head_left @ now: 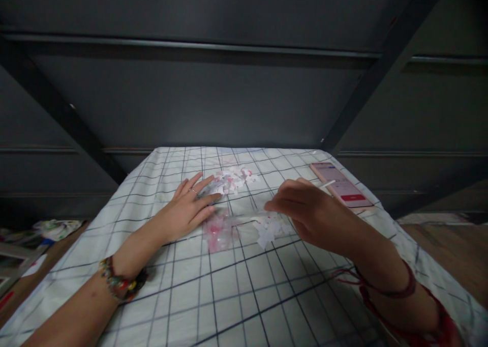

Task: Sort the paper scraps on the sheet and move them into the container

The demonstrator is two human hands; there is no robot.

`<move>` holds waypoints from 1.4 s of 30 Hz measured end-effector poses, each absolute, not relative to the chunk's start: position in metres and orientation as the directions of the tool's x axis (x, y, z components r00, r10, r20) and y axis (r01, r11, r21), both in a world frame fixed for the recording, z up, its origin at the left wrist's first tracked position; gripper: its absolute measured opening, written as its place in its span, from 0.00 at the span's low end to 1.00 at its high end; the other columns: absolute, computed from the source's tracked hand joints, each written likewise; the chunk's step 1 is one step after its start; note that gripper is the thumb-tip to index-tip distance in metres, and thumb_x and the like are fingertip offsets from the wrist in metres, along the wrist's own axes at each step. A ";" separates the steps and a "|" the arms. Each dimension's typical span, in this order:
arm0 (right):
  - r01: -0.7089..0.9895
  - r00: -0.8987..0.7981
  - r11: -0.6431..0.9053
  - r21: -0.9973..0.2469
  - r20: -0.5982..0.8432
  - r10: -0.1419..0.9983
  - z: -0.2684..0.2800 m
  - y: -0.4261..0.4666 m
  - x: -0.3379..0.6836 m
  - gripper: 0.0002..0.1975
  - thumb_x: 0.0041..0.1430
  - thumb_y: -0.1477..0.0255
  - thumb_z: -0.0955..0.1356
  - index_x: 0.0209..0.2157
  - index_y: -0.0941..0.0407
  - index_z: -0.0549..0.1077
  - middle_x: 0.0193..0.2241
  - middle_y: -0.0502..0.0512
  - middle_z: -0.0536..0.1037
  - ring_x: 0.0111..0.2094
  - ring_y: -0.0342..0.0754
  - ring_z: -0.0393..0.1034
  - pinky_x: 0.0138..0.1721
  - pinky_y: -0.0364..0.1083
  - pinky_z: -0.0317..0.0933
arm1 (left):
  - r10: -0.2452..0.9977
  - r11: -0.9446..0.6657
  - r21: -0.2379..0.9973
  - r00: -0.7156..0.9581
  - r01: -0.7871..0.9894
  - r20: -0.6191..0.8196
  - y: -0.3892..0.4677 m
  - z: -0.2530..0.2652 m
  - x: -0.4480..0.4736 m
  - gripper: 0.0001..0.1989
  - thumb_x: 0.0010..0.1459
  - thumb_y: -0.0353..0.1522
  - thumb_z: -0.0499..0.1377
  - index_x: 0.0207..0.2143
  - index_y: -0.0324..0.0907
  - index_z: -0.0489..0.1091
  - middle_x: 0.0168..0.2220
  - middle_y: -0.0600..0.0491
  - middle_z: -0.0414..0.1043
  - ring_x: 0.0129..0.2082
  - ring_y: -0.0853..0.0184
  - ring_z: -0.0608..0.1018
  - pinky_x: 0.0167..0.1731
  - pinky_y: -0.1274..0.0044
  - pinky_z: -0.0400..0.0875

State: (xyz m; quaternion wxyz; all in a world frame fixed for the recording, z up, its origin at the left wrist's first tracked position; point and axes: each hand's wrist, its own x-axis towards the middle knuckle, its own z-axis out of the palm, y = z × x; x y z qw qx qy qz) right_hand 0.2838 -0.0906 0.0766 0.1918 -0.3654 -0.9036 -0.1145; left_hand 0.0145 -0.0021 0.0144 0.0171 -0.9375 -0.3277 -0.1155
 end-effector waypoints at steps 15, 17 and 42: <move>0.722 -0.658 0.684 0.104 0.411 0.631 0.057 -0.079 0.268 0.18 0.53 0.88 0.57 0.36 0.60 0.72 0.28 0.55 0.73 0.32 0.47 0.62 0.34 0.47 0.55 | 0.622 -0.772 0.037 0.741 0.635 0.252 0.000 0.014 0.011 0.22 0.65 0.41 0.40 0.52 0.45 0.67 0.61 0.48 0.51 0.62 0.50 0.48 0.56 0.54 0.48; 0.701 -0.663 0.706 0.099 0.454 0.595 0.057 -0.080 0.268 0.18 0.54 0.87 0.56 0.37 0.60 0.72 0.29 0.55 0.74 0.33 0.48 0.62 0.35 0.47 0.55 | 0.623 -0.771 0.034 0.741 0.636 0.251 0.001 0.014 0.011 0.22 0.65 0.40 0.40 0.52 0.45 0.67 0.61 0.47 0.51 0.62 0.50 0.48 0.56 0.54 0.49; 0.841 -0.505 0.541 0.022 0.394 0.768 0.062 -0.066 0.302 0.14 0.57 0.84 0.59 0.38 0.58 0.72 0.32 0.55 0.75 0.36 0.47 0.67 0.38 0.46 0.61 | 0.623 -0.781 0.096 0.758 0.617 0.196 -0.001 0.016 0.011 0.22 0.65 0.42 0.40 0.53 0.46 0.65 0.62 0.47 0.49 0.63 0.49 0.46 0.57 0.53 0.46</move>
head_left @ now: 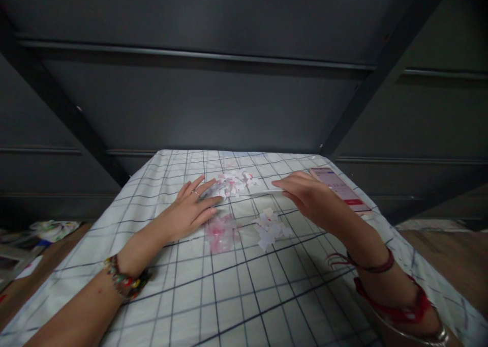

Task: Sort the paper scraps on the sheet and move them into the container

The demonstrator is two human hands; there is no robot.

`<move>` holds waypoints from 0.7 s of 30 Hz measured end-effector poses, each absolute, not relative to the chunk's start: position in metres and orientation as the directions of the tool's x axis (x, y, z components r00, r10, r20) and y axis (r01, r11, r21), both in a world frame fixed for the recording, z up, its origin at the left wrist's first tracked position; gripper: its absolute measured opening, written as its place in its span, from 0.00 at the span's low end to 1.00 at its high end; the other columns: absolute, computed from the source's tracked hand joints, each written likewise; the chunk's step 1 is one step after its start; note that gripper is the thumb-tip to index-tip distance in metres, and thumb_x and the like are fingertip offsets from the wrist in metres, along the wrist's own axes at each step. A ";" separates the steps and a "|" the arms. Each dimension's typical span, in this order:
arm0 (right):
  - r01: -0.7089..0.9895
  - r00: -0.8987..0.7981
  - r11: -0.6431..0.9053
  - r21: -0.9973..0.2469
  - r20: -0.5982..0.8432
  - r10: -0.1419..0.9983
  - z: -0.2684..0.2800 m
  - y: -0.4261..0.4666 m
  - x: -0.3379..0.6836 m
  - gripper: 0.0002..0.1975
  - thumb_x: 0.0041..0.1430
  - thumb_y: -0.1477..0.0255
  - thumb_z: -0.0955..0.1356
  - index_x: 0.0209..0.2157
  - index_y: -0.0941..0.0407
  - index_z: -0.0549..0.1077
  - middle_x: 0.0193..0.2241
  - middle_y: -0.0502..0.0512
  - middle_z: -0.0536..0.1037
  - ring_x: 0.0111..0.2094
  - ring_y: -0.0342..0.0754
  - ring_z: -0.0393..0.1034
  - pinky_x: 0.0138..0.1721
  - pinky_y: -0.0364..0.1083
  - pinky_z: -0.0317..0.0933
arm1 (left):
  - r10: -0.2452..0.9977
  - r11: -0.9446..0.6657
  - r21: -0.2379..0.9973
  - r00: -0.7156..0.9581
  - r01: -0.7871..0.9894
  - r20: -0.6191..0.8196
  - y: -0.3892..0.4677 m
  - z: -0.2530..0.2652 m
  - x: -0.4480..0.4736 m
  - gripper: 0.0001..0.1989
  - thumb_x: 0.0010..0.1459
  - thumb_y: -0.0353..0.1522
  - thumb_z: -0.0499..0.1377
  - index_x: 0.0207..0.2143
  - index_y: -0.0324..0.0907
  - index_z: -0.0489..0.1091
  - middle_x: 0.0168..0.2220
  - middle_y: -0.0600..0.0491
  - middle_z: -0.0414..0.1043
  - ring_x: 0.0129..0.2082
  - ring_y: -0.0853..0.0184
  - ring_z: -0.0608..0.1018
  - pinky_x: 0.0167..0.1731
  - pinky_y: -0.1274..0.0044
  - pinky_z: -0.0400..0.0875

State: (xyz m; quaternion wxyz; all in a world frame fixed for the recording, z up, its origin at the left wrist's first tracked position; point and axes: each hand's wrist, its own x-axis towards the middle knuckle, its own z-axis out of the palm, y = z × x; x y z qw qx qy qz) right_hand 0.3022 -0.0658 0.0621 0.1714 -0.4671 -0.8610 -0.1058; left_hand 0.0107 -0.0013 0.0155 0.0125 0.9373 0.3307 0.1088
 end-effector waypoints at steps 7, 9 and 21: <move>0.885 -0.435 0.463 0.055 0.452 0.779 0.054 -0.063 0.320 0.13 0.63 0.71 0.59 0.30 0.57 0.72 0.28 0.55 0.77 0.30 0.46 0.70 0.33 0.45 0.62 | 0.622 -0.782 0.095 0.759 0.616 0.192 -0.002 0.016 0.011 0.23 0.65 0.43 0.40 0.53 0.46 0.66 0.62 0.47 0.50 0.63 0.49 0.46 0.56 0.53 0.47; 0.871 -0.441 0.490 0.023 0.475 0.762 0.054 -0.063 0.324 0.13 0.63 0.71 0.59 0.31 0.57 0.72 0.29 0.55 0.78 0.30 0.45 0.71 0.32 0.45 0.62 | 0.622 -0.782 0.093 0.761 0.617 0.186 -0.002 0.016 0.012 0.22 0.65 0.43 0.41 0.53 0.46 0.65 0.62 0.47 0.49 0.63 0.49 0.46 0.56 0.53 0.47; 0.878 -0.459 0.458 0.138 0.511 0.727 0.058 -0.064 0.322 0.13 0.57 0.82 0.59 0.34 0.59 0.73 0.31 0.56 0.78 0.32 0.46 0.70 0.35 0.47 0.62 | 0.598 -0.800 0.073 0.778 0.596 0.192 -0.003 0.014 0.011 0.21 0.65 0.42 0.42 0.55 0.48 0.63 0.64 0.51 0.46 0.63 0.51 0.45 0.57 0.53 0.46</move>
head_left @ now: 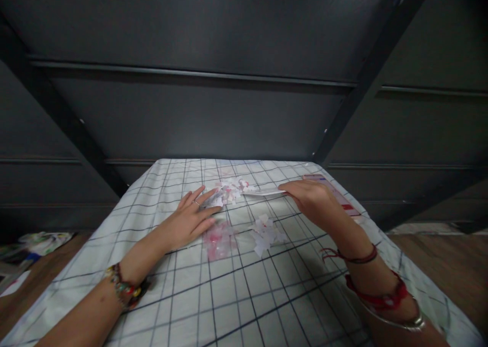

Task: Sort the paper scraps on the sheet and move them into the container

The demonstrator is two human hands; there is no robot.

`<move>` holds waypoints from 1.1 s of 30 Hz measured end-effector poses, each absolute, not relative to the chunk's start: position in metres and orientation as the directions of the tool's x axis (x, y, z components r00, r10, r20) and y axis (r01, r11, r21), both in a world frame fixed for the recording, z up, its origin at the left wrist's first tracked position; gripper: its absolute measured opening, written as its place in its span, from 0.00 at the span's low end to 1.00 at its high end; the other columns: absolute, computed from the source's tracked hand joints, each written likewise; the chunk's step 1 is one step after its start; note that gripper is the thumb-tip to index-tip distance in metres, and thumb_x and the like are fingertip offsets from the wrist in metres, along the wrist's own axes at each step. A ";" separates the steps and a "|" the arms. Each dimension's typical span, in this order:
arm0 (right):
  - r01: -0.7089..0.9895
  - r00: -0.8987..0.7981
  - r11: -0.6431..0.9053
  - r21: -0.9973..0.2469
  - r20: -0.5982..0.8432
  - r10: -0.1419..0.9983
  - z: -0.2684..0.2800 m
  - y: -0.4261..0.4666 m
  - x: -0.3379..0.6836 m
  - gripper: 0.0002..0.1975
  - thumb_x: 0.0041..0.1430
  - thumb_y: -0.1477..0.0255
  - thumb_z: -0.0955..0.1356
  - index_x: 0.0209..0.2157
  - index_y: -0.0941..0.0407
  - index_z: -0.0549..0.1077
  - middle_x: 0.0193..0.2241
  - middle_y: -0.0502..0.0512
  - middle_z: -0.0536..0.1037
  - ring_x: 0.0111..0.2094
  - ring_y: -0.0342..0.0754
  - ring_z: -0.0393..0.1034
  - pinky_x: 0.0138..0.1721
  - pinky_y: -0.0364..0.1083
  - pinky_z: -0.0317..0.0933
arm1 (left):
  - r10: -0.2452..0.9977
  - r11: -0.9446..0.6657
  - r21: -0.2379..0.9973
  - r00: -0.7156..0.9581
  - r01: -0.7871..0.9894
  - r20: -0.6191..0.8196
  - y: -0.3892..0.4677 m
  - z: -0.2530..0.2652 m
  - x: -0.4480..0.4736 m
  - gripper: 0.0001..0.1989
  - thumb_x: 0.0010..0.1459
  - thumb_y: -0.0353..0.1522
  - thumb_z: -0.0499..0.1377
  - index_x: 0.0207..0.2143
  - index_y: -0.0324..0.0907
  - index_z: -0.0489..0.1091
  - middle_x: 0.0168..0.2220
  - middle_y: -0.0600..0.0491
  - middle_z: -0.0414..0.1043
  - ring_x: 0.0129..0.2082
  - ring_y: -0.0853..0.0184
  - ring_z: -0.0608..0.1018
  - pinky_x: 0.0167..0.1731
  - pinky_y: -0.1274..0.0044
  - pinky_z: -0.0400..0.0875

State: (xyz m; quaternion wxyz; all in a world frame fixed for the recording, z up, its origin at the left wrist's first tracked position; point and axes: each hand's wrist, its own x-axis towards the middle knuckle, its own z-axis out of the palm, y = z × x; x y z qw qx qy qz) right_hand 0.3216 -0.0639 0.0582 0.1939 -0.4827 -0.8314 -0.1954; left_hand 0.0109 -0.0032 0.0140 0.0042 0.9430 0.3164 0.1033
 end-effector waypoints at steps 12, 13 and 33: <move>0.870 -0.469 0.481 0.110 0.487 0.737 0.054 -0.063 0.302 0.17 0.51 0.87 0.57 0.31 0.58 0.73 0.28 0.53 0.77 0.31 0.45 0.70 0.36 0.46 0.60 | 0.590 -0.806 0.084 0.786 0.586 0.183 -0.004 0.015 0.011 0.21 0.65 0.42 0.42 0.53 0.47 0.65 0.64 0.50 0.45 0.63 0.50 0.45 0.57 0.53 0.47; 0.872 -0.464 0.476 0.109 0.494 0.736 0.054 -0.063 0.302 0.17 0.51 0.87 0.57 0.31 0.58 0.73 0.28 0.54 0.77 0.31 0.45 0.69 0.37 0.46 0.60 | 0.589 -0.807 0.087 0.786 0.584 0.187 -0.004 0.014 0.011 0.21 0.65 0.43 0.42 0.53 0.48 0.65 0.64 0.51 0.45 0.63 0.51 0.45 0.57 0.54 0.47; 0.811 -0.513 0.585 0.016 0.500 0.697 0.058 -0.057 0.327 0.14 0.54 0.86 0.58 0.29 0.58 0.70 0.27 0.53 0.75 0.32 0.45 0.67 0.39 0.47 0.58 | 0.597 -0.801 0.066 0.788 0.595 0.149 -0.005 0.015 0.013 0.23 0.66 0.43 0.40 0.54 0.47 0.65 0.64 0.48 0.44 0.63 0.48 0.45 0.56 0.52 0.47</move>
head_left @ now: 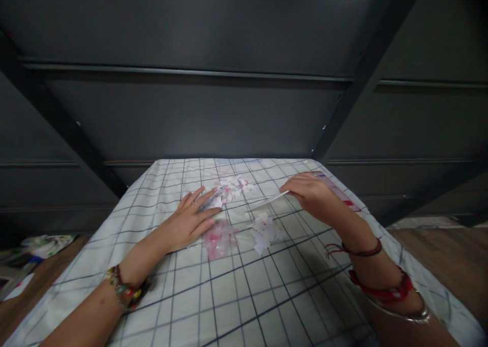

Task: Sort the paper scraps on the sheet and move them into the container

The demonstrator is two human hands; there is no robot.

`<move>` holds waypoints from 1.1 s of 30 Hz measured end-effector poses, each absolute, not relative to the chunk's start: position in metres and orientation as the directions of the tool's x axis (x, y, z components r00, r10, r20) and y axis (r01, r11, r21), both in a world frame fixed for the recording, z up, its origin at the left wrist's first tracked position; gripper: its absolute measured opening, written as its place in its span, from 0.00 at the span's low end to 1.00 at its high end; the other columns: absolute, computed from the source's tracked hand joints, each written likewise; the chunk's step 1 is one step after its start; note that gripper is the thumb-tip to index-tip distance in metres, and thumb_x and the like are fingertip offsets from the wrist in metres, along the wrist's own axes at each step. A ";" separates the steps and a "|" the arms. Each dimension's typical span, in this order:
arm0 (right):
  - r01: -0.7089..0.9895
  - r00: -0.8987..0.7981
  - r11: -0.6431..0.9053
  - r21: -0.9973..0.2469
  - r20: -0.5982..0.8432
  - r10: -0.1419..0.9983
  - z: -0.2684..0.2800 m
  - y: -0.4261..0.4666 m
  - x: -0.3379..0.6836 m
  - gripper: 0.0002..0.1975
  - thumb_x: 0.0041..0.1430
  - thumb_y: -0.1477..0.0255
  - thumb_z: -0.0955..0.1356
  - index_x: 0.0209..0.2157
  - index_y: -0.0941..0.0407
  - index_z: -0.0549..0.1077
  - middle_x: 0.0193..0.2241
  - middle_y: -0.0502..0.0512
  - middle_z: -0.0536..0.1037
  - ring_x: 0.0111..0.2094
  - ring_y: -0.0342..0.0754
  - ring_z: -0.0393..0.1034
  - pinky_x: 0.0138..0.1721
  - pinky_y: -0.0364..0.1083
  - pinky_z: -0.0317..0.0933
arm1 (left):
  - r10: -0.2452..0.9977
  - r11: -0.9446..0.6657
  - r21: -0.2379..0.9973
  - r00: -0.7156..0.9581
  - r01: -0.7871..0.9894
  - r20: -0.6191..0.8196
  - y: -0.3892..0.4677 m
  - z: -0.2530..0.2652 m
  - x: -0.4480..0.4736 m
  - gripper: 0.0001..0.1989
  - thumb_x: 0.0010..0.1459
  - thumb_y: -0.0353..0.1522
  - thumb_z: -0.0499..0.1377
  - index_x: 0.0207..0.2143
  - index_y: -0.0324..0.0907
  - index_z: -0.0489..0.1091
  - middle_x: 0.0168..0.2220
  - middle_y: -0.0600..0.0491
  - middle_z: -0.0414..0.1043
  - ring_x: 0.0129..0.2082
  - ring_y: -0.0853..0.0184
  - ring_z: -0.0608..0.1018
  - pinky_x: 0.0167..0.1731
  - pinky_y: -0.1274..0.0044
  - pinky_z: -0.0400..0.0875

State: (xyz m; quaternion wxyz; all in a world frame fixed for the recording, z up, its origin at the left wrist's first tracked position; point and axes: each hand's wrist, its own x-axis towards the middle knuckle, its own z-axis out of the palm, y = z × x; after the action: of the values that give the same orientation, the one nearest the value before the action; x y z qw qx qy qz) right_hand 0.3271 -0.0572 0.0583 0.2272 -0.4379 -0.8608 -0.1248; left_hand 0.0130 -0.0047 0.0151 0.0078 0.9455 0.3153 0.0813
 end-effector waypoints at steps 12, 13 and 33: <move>0.775 -0.532 0.631 -0.043 0.496 0.687 0.067 -0.062 0.332 0.12 0.58 0.80 0.59 0.27 0.56 0.71 0.26 0.51 0.75 0.30 0.43 0.67 0.36 0.46 0.59 | 0.574 -0.818 0.069 0.801 0.572 0.168 -0.002 0.009 0.012 0.23 0.65 0.44 0.40 0.54 0.48 0.65 0.64 0.51 0.45 0.63 0.50 0.44 0.57 0.54 0.46; 0.775 -0.537 0.631 -0.041 0.483 0.691 0.068 -0.063 0.332 0.12 0.59 0.80 0.59 0.27 0.56 0.71 0.26 0.51 0.75 0.30 0.43 0.67 0.36 0.45 0.59 | 0.569 -0.821 0.068 0.805 0.566 0.170 -0.002 0.009 0.012 0.23 0.65 0.43 0.40 0.54 0.48 0.65 0.64 0.51 0.45 0.63 0.50 0.44 0.57 0.55 0.46; 0.683 -0.632 0.726 -0.084 0.430 0.644 0.074 -0.105 0.349 0.14 0.59 0.82 0.58 0.34 0.57 0.73 0.32 0.54 0.78 0.37 0.44 0.69 0.45 0.49 0.60 | 0.339 -0.941 0.060 0.930 0.334 0.143 -0.041 0.027 0.035 0.28 0.59 0.48 0.51 0.58 0.44 0.58 0.63 0.45 0.47 0.63 0.47 0.45 0.56 0.51 0.46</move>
State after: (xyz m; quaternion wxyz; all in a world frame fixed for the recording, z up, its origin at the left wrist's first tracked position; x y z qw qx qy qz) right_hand 0.3487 -0.1052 0.0741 0.2207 -0.3675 -0.9024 -0.0435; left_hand 0.0346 -0.0412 0.0271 0.0174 0.9822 0.1712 0.0758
